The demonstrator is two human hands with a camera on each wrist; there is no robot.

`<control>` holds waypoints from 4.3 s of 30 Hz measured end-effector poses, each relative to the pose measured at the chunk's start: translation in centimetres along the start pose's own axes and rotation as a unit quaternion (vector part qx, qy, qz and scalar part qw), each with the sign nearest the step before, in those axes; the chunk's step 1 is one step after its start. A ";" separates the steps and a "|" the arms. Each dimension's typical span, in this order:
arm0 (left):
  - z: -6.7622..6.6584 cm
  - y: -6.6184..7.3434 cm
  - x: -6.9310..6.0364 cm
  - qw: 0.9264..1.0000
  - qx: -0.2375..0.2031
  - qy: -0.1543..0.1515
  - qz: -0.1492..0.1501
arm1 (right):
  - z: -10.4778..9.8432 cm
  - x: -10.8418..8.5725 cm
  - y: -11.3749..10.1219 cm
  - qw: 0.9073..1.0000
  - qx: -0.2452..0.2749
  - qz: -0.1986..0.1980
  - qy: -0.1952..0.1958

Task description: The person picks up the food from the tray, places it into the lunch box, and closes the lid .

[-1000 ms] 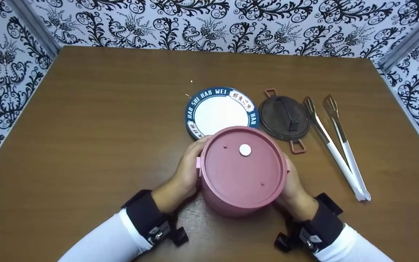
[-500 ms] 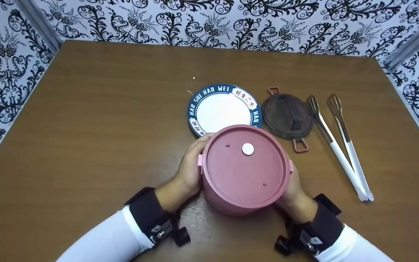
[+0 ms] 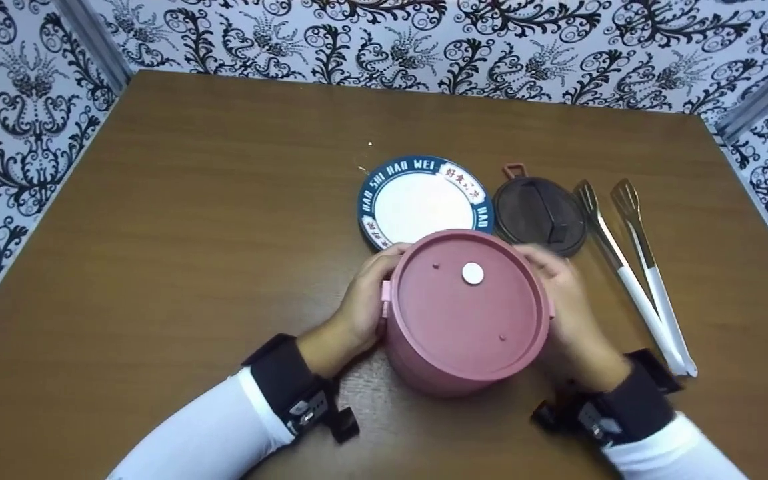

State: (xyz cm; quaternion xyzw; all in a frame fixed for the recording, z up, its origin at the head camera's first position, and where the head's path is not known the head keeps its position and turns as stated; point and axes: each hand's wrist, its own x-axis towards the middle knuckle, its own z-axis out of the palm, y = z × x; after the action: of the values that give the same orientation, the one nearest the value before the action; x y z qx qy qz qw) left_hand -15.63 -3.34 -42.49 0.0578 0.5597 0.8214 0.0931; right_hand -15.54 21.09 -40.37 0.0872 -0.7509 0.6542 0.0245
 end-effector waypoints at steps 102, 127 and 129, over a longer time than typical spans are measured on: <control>-1.3 5.4 0.2 0.999 -0.013 -0.003 0.046 | 0.8 -1.3 -9.1 0.852 -0.305 -0.415 -0.092; 2.5 5.9 -2.5 0.966 0.175 -0.034 0.188 | 2.6 -1.5 -6.4 0.992 0.095 -0.059 -0.066; 2.4 5.5 -2.5 0.969 0.151 -0.024 0.195 | 2.9 -1.5 -6.4 0.992 0.091 -0.063 -0.059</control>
State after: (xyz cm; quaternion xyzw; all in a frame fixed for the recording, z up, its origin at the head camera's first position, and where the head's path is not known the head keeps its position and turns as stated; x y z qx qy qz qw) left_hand -13.19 -3.71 -36.44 0.1991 0.6524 0.7283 -0.0654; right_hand -12.78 17.56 -34.74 0.1752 -0.6816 0.7103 0.0134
